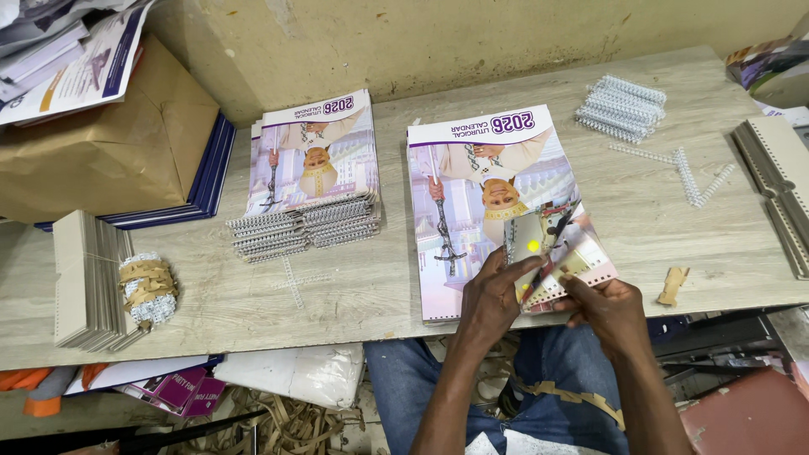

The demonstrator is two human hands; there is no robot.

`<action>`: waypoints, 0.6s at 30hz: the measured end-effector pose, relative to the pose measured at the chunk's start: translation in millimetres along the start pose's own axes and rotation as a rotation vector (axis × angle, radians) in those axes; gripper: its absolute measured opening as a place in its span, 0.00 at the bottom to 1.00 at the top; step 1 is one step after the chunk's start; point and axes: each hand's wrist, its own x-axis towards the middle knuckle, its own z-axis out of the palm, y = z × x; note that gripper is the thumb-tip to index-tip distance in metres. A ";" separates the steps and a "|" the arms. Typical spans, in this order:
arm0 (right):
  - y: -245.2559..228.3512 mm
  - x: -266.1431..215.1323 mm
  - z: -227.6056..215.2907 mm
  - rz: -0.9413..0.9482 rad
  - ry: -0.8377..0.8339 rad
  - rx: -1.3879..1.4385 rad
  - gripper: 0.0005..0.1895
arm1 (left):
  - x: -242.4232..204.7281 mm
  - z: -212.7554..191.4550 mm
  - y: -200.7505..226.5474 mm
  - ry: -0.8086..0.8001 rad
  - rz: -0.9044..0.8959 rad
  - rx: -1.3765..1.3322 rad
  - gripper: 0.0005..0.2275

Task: The person sits at a table and assembles wall calendars by hand. They pick up a stack of printed calendar pages, align them, and insert a metal spiral binding wire through the pre-punched holes. The person then twists the ends of the wire to secure the pages together and places the finished calendar on a growing stack.

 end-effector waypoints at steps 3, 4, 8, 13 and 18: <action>-7.2 -4.6 5.0 -0.015 0.034 -0.060 0.13 | -2.4 3.8 -8.9 -0.031 -0.044 0.065 0.21; -13.1 -7.3 8.8 -0.013 0.047 -0.082 0.14 | -1.8 1.9 -6.8 -0.053 -0.081 0.103 0.17; -21.4 -9.5 15.4 -0.028 0.081 -0.177 0.19 | 5.0 -5.3 15.4 -0.072 -0.017 0.062 0.19; -25.7 -16.8 11.4 -0.003 0.078 -0.201 0.21 | 4.3 -8.3 8.0 -0.073 -0.122 -0.105 0.17; 2.4 2.9 -7.8 -0.006 -0.002 -0.204 0.18 | 14.1 -14.7 11.2 -0.139 -0.322 -0.239 0.15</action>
